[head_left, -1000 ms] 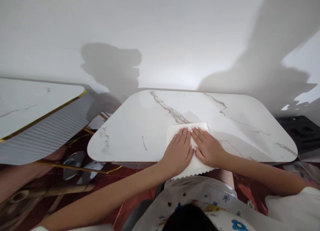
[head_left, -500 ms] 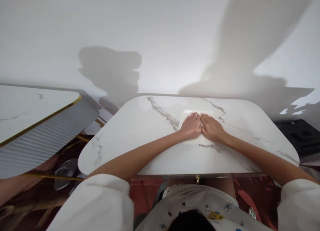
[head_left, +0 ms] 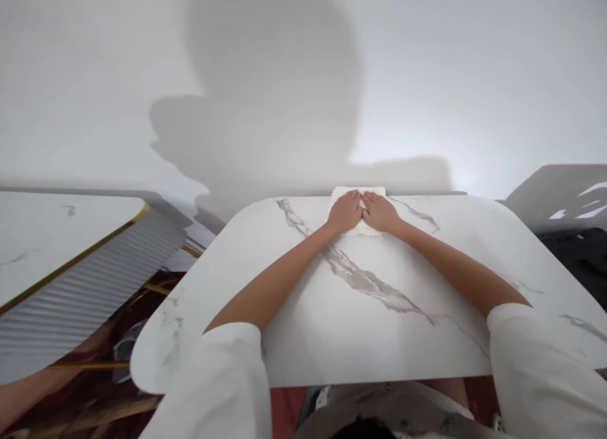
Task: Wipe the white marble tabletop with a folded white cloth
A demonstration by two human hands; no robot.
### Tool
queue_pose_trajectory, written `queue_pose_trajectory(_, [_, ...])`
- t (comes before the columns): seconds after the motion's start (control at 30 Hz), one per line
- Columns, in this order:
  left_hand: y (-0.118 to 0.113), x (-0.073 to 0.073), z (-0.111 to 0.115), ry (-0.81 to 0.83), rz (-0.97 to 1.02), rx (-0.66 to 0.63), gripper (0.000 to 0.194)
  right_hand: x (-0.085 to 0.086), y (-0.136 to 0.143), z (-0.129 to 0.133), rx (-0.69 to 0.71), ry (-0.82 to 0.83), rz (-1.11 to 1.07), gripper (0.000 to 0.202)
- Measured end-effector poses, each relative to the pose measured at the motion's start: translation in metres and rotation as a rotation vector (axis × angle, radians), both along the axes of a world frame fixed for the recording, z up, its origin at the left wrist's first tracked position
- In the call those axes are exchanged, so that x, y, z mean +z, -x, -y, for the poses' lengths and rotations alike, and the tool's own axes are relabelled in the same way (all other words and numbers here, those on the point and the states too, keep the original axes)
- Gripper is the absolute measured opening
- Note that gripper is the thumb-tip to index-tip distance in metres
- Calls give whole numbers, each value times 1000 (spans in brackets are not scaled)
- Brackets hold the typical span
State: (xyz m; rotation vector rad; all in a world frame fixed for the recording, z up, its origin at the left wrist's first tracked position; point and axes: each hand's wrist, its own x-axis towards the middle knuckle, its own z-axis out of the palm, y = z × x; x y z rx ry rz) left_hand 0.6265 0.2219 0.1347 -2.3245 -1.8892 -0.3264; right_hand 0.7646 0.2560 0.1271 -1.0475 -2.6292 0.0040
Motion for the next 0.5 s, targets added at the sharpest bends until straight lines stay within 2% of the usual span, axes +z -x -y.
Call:
queue_pose_trajectory(0.13, [-6,-3,-25,19,-8,-46,49,-4,-8,-20,-21,-20,-9,52])
queue_pose_trajectory(0.27, [-24,-6,-41,30,2,-86,49,-7,-27,-31,-76,-15,-11,52])
queue_pose_trajectory(0.37, [-40,-7,-39,38,28,-107,50,-7,-43,-25,-123,8,-12,54])
queue_pose_trajectory(0.5, [-57,-7,-16,39,60,-138,50,-5,-61,3,-174,33,-15,55])
